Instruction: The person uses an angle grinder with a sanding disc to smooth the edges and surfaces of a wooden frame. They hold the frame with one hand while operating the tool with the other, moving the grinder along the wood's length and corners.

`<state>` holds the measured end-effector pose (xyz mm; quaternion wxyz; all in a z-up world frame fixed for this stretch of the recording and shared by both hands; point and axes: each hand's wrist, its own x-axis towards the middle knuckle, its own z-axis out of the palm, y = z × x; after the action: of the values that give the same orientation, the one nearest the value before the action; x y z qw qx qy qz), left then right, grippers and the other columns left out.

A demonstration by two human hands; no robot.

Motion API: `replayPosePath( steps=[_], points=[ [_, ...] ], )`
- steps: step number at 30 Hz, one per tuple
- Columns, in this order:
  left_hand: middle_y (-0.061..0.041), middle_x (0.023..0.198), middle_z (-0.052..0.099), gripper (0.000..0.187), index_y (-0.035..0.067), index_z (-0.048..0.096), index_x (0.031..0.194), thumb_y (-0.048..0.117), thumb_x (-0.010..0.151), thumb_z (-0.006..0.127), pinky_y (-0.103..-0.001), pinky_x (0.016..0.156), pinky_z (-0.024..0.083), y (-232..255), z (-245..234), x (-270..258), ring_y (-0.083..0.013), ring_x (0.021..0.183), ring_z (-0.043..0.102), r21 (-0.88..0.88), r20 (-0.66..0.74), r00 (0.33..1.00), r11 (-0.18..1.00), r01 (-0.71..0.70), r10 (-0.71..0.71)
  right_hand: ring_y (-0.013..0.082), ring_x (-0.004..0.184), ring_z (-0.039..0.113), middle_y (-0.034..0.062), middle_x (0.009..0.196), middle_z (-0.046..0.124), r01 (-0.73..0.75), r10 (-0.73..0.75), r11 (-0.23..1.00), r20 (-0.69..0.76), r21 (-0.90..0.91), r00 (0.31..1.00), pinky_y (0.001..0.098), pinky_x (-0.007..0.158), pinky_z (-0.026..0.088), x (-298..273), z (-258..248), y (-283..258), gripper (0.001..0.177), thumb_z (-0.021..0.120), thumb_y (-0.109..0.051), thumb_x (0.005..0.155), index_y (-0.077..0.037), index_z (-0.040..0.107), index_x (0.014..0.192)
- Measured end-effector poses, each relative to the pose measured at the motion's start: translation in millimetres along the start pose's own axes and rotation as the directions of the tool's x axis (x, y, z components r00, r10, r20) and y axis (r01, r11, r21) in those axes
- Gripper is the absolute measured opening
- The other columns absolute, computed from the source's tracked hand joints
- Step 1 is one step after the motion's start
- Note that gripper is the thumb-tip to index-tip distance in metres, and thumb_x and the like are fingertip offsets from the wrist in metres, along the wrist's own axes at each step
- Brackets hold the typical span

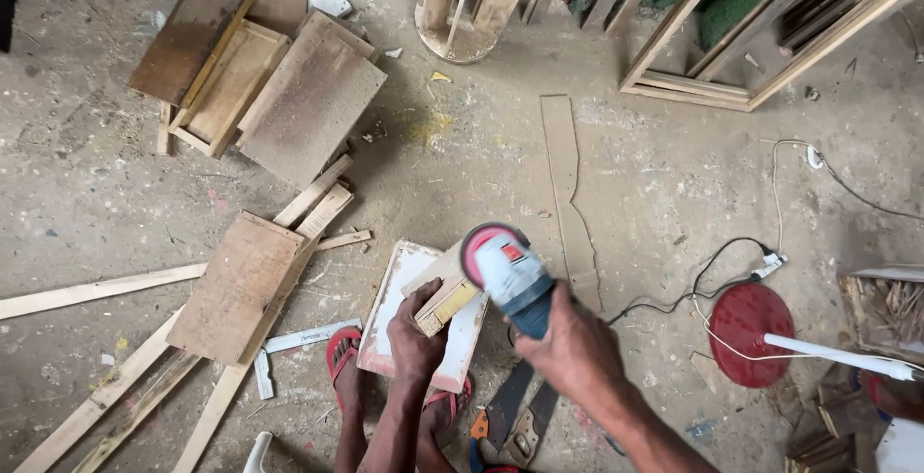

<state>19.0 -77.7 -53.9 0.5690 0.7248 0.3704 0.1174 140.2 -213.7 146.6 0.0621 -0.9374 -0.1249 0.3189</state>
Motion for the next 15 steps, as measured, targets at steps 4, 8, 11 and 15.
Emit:
replayPosePath(
  steps=[4, 8, 11, 15],
  points=[
    [-0.016, 0.123, 0.074, 0.066, 0.003, 0.066, 0.129, -0.001, 0.067, 0.087, -0.049, 0.099, 0.062, -39, 14, 0, -0.0292, 0.117, 0.072, 0.042, -0.006, 0.994, 0.993, 0.11, -0.109, 0.018, 0.056, 0.071, 0.0053, 0.083, 0.068, 0.137, -0.132, 0.989, 0.097, -0.047, 0.986, 0.0309, 0.05, 0.065, -23, 32, -18, 0.071, 0.071, -0.026, 0.086, -0.007, 0.033, 0.142],
    [-0.015, 0.111, 0.078, 0.057, 0.003, 0.072, 0.12, 0.005, 0.065, 0.086, -0.044, 0.084, 0.067, -29, 6, 2, -0.0267, 0.103, 0.077, 0.017, -0.049, 0.996, 0.997, 0.08, -0.079, 0.045, 0.088, 0.072, 0.019, 0.099, 0.073, 0.077, -0.065, 0.991, 0.103, -0.112, 0.993, 0.057, 0.072, 0.056, -21, 25, -25, 0.074, 0.072, -0.039, 0.075, -0.012, 0.039, 0.136],
    [-0.012, 0.125, 0.075, 0.056, 0.005, 0.068, 0.129, 0.006, 0.075, 0.085, -0.038, 0.102, 0.06, -3, -5, 0, -0.0248, 0.117, 0.072, -0.1, -0.016, 0.995, 0.99, -0.095, 0.094, 0.0189, 0.073, 0.075, 0.0058, 0.106, 0.068, -0.088, 0.089, 0.996, 0.117, -0.013, 0.989, 0.0301, 0.058, 0.069, -12, -7, -19, 0.075, 0.077, -0.029, 0.084, -0.016, 0.033, 0.144],
    [-0.005, 0.127, 0.075, 0.056, 0.013, 0.071, 0.127, 0.001, 0.074, 0.082, -0.032, 0.108, 0.053, 12, -9, 8, -0.0185, 0.12, 0.07, -0.013, 0.018, 0.999, 0.999, 0.042, -0.042, 0.0174, 0.06, 0.065, 0.0054, 0.097, 0.068, -0.232, 0.233, 0.971, -0.006, 0.05, 0.973, 0.0298, 0.05, 0.061, 22, -49, 0, 0.064, 0.073, -0.03, 0.09, -0.012, 0.039, 0.141]
  ],
)
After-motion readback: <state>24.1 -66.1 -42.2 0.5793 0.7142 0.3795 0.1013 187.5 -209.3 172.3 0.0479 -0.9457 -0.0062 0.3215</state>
